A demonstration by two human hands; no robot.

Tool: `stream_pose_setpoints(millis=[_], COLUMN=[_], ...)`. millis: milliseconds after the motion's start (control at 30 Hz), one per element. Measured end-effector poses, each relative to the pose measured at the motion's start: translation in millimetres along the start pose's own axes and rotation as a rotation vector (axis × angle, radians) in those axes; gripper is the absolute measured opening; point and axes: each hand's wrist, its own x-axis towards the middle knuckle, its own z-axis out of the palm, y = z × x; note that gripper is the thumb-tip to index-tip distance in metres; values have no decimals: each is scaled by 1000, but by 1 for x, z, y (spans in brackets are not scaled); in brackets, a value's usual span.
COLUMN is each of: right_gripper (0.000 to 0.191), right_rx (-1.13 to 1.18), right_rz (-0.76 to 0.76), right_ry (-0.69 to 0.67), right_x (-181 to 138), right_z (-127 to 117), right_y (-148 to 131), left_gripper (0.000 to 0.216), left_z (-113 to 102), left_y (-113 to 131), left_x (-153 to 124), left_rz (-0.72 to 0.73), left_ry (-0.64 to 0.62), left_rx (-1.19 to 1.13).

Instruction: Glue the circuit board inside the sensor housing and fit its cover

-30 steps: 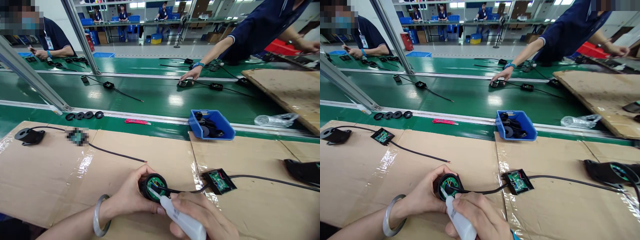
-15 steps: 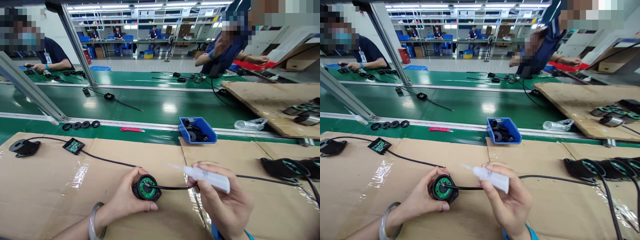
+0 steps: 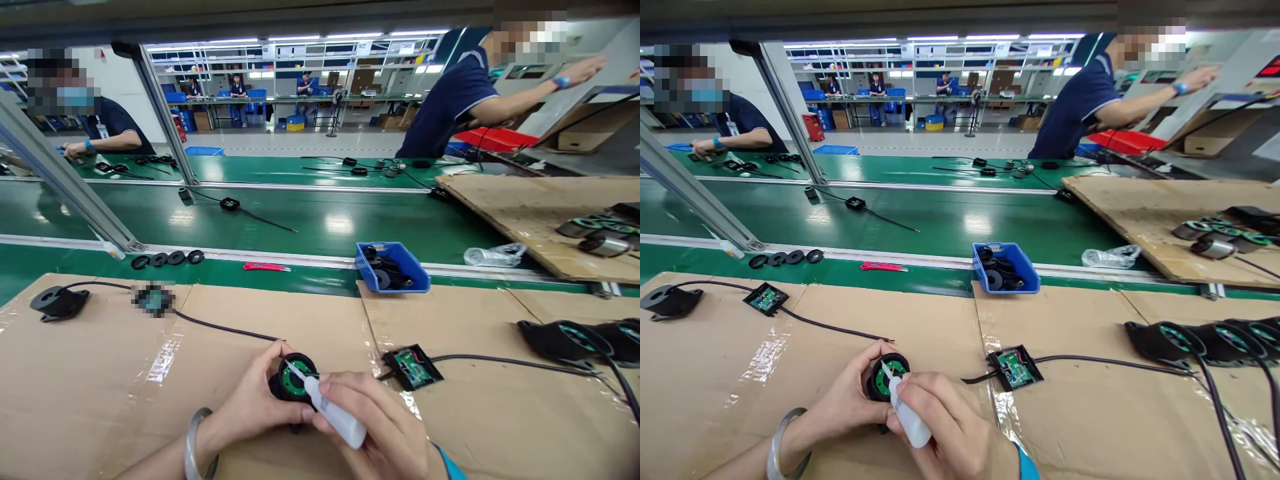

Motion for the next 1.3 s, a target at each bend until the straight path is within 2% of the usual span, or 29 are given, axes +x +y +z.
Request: stream_pose_setpoints(millis=[533, 633, 733, 800, 833, 900, 1000, 1067, 1167, 1300], right_gripper=[15, 20, 30, 27, 23, 18, 31, 36, 28, 27], right_rx=[-47, 65, 171, 227, 269, 363, 429, 417, 350, 216], right_rz=[8, 102, 225, 365, 449, 590, 696, 751, 839, 919], right_ry=[-3, 90, 314, 443, 467, 439, 323, 251, 176, 103], right_x=[-5, -9, -14, -13, -11, -3, 14, 25, 36, 42], right_z=[-5, -13, -21, -24, -24, -20, 0, 22, 56, 83], right_y=[2, 6, 16, 29, 37, 57, 99, 130, 171, 203], left_gripper=[58, 61, 60, 57, 55, 54, 56, 56, 53, 59], left_z=[-1, -3, -4, -4, -3, -1, 2, 3, 0, -4], left_y=[-2, -4, -3, 1, 2, 4, 1, -2, -3, 3], left_x=[1, 0, -3, -7, -9, -14, -21, -23, -27, -30], left_rz=[-7, 13, 119, 181, 193, 185, 139, 96, 111, 116], left_ry=[-6, 22, 117, 185, 203, 204, 204, 214, 167, 83], left_rx=[-24, 38, 266, 473, 572, 740, 892, 922, 878, 799])
